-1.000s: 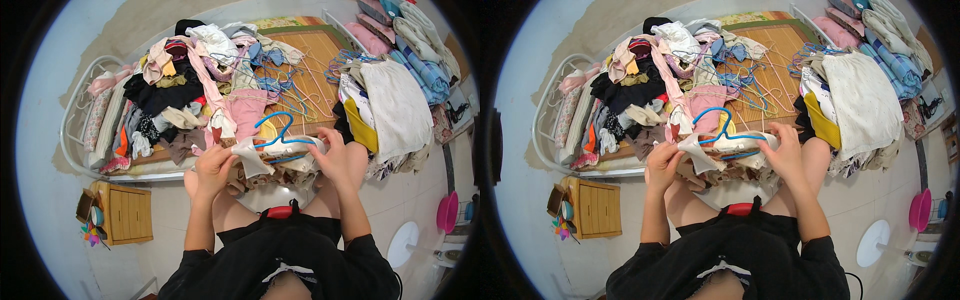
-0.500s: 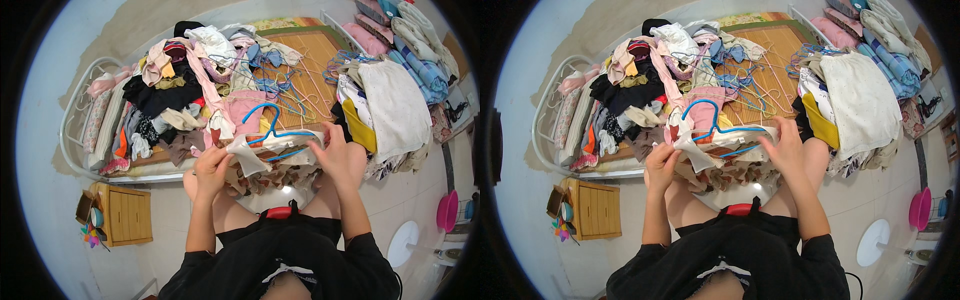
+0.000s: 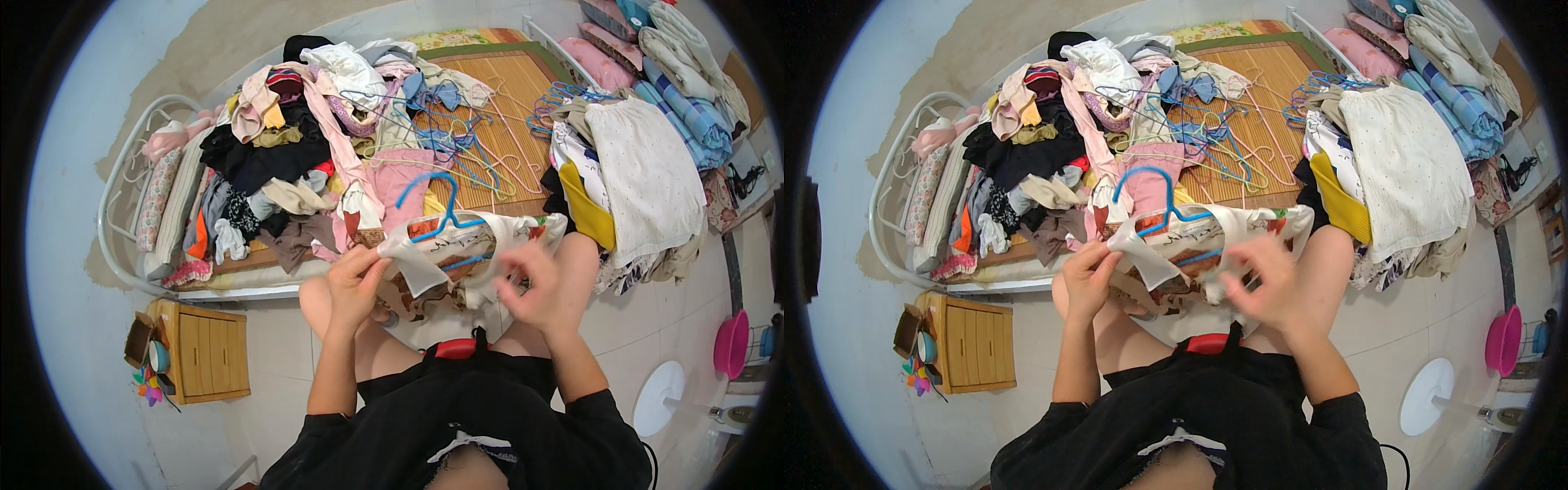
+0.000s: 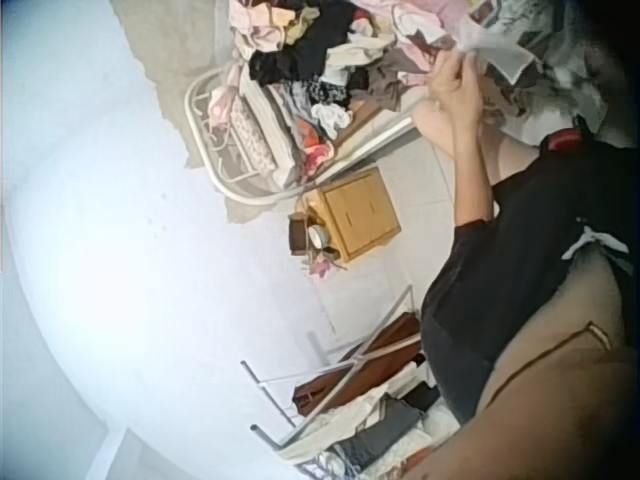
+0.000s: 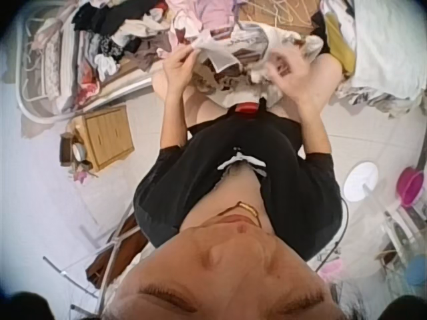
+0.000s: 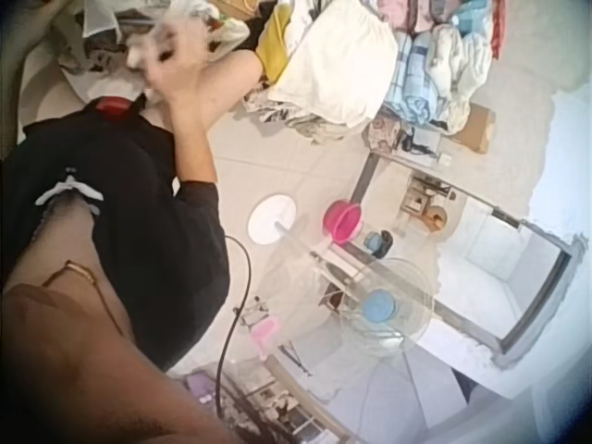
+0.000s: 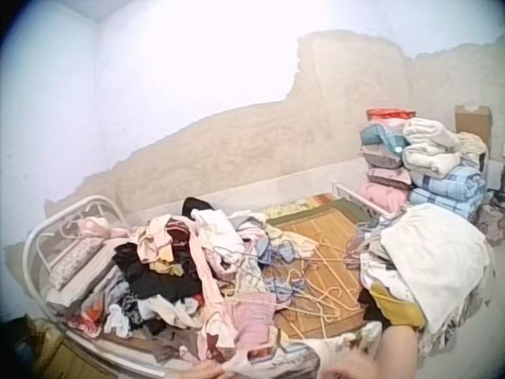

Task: The person sorts through a pile of clothes on a bed, selects items, and places them onto plastic hangers by hand one by one.

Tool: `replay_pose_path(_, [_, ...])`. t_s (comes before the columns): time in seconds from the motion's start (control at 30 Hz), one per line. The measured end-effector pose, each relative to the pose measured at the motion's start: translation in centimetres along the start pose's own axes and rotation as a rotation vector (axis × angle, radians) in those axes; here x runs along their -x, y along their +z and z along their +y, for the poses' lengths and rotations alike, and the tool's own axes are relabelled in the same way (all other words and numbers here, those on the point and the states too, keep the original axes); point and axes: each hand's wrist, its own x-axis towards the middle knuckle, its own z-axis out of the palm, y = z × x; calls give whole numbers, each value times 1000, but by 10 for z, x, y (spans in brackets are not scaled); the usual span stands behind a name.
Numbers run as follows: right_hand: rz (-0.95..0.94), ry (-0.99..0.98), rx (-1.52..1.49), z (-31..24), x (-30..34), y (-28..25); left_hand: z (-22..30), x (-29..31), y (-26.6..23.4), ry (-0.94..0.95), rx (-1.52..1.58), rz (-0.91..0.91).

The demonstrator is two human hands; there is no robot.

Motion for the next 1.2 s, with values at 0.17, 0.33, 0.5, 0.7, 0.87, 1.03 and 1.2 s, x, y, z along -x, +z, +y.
replay_pose_path(0.17, [342,-195,583,23,-30,-29,4,1,-3,100,33,-26])
replay_pose_path(0.33, [68,-124,354,64,-39,-47,6,-3,-12,151,-128,-144])
replay_pose_path(0.5, [155,79,235,87,-55,-60,-10,5,-33,-46,-123,-263])
replay_pose_path(0.7, [356,-90,356,90,-74,-56,-20,8,-19,-83,53,-143])
replay_pose_path(0.87, [528,253,-555,179,-47,-38,-31,-16,-8,-209,513,85])
replay_pose_path(1.03, [44,464,-912,148,6,33,1,-59,23,-343,831,164])
replay_pose_path(1.2, [-371,895,-624,94,0,77,32,-94,82,-303,1132,-5])
